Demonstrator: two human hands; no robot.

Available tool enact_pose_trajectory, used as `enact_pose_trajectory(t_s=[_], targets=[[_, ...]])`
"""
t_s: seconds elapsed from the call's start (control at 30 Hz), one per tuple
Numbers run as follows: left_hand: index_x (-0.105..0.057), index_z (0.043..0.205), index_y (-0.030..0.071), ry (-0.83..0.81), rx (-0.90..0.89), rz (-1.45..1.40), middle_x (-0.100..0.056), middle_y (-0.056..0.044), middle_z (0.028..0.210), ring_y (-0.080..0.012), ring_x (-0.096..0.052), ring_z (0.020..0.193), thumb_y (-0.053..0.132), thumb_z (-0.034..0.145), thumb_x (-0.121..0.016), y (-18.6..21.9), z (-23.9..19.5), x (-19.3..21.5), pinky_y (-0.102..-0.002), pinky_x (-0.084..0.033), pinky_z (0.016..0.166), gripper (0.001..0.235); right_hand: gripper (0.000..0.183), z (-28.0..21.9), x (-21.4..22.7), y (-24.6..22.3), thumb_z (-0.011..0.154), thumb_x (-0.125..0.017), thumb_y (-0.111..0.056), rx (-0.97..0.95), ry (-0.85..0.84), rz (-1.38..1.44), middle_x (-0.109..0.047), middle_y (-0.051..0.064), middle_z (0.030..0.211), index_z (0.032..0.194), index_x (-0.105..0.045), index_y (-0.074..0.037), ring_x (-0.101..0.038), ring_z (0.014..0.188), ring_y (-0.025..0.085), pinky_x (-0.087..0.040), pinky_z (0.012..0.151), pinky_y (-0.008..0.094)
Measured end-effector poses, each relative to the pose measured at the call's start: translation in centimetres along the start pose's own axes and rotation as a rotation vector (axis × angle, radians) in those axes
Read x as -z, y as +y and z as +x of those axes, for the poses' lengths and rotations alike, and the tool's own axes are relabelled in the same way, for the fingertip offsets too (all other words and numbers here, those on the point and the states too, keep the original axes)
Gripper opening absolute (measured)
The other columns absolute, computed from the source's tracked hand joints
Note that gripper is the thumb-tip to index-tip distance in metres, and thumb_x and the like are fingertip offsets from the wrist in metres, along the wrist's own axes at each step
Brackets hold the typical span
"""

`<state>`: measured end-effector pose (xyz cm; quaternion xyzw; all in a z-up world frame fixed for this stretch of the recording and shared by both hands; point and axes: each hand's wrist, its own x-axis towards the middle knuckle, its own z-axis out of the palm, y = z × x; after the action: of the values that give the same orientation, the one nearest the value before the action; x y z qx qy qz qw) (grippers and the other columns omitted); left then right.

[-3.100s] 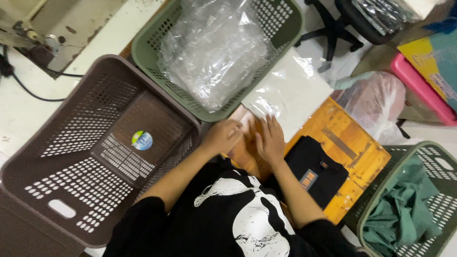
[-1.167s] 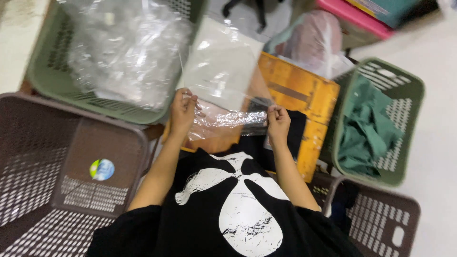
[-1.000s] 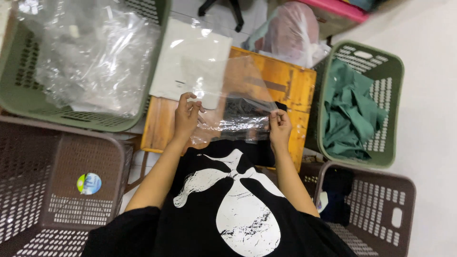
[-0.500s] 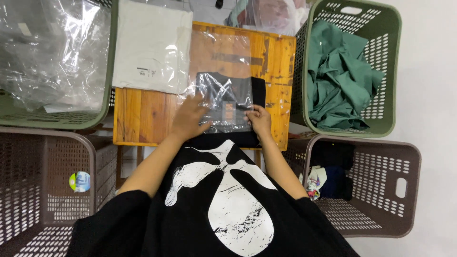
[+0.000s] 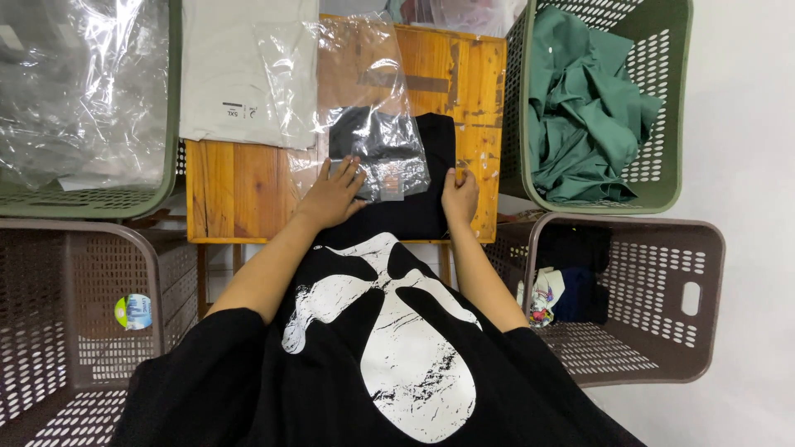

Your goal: The person is bagging folded t-shirts into plastic sleeves and placing them into a basket before starting to fold a new garment.

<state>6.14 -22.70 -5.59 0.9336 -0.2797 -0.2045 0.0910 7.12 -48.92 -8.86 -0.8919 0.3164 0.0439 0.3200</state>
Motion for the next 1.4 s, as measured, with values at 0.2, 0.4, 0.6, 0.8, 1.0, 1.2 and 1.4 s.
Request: enact_pose_trajectory(t_s=[0.2, 0.4, 0.6, 0.8, 1.0, 1.2, 1.4], targets=[[-0.021, 0.137, 0.009, -0.064, -0.004, 0.109, -0.01, -0.015, 0.144, -0.0258, -0.003, 0.134, 0.058, 0.085, -0.026, -1.2, -0.1, -0.4, -0.053, 0.0, 0.105, 0.071, 0.067, -0.9, 0.4, -1.4, 0.075, -0.064, -0.052, -0.03, -0.212, 0.031, -0.055, 0.018, 0.108, 0.12, -0.042, -0.008, -0.052, 0.104, 0.033, -0.045, 0.083, 0.042], [-0.027, 0.135, 0.007, -0.07, -0.05, 0.147, -0.017, -0.015, 0.143, -0.0267, -0.007, 0.134, 0.035, 0.093, -0.024, -1.8, 0.1, -1.2, -0.055, -0.002, 0.104, 0.05, 0.036, -1.0, 1.8, -4.0, 0.067, -0.076, -0.022, -0.147, -0.365, 0.362, -0.062, 0.015, 0.083, 0.095, -0.061, -0.006, -0.062, 0.077, 0.024, -0.052, 0.059, 0.035], [-0.039, 0.128, 0.003, 0.064, 0.134, -0.304, -0.028, -0.017, 0.139, -0.0291, -0.019, 0.131, 0.03, 0.095, -0.021, -1.3, 0.6, -0.4, -0.057, -0.013, 0.102, 0.046, 0.043, 0.9, 4.3, -0.8, 0.071, -0.072, -0.006, -0.045, -0.51, 0.614, -0.061, 0.013, 0.097, 0.11, -0.055, -0.006, -0.059, 0.086, 0.023, -0.051, 0.072, 0.036], [-0.039, 0.126, -0.001, 0.169, 0.343, -0.611, -0.03, -0.02, 0.136, -0.0316, -0.021, 0.13, 0.037, 0.096, -0.02, -0.1, 2.5, 0.2, -0.061, -0.014, 0.099, 0.052, 0.07, 4.0, 7.3, 3.5, 0.069, -0.07, 0.003, -0.012, -0.594, 0.489, -0.043, 0.017, 0.125, 0.129, -0.036, -0.01, -0.041, 0.115, 0.031, -0.036, 0.093, 0.048], [-0.042, 0.123, -0.002, 0.247, 0.446, -0.769, -0.034, -0.022, 0.133, -0.0347, -0.02, 0.129, 0.034, 0.097, -0.022, 0.7, 3.9, 1.6, -0.062, -0.008, 0.098, 0.049, 0.039, 4.6, 9.3, -0.6, 0.067, -0.073, -0.009, 0.127, -0.828, 0.037, -0.062, 0.013, 0.098, 0.104, -0.062, -0.009, -0.057, 0.094, 0.027, -0.046, 0.078, 0.04], [-0.04, 0.128, 0.002, 0.231, 0.533, -0.784, -0.032, -0.016, 0.136, -0.0312, -0.018, 0.13, 0.04, 0.096, -0.019, 0.1, 6.5, 1.9, -0.059, -0.007, 0.1, 0.053, 0.016, 8.0, 5.9, -0.3, 0.066, -0.069, -0.008, 0.351, -1.011, -0.183, -0.065, 0.011, 0.074, 0.082, -0.069, -0.006, -0.058, 0.072, 0.024, -0.046, 0.07, 0.036], [-0.038, 0.131, 0.012, 0.037, 0.46, -0.769, -0.029, -0.006, 0.139, -0.0286, -0.014, 0.131, 0.05, 0.093, -0.019, -1.6, 8.9, 2.0, -0.056, -0.01, 0.101, 0.057, 0.025, 5.8, 4.0, -7.9, 0.072, -0.059, -0.003, 0.744, -1.115, -0.156, -0.064, 0.013, 0.094, 0.096, -0.065, -0.007, -0.056, 0.095, 0.031, -0.041, 0.085, 0.04]])
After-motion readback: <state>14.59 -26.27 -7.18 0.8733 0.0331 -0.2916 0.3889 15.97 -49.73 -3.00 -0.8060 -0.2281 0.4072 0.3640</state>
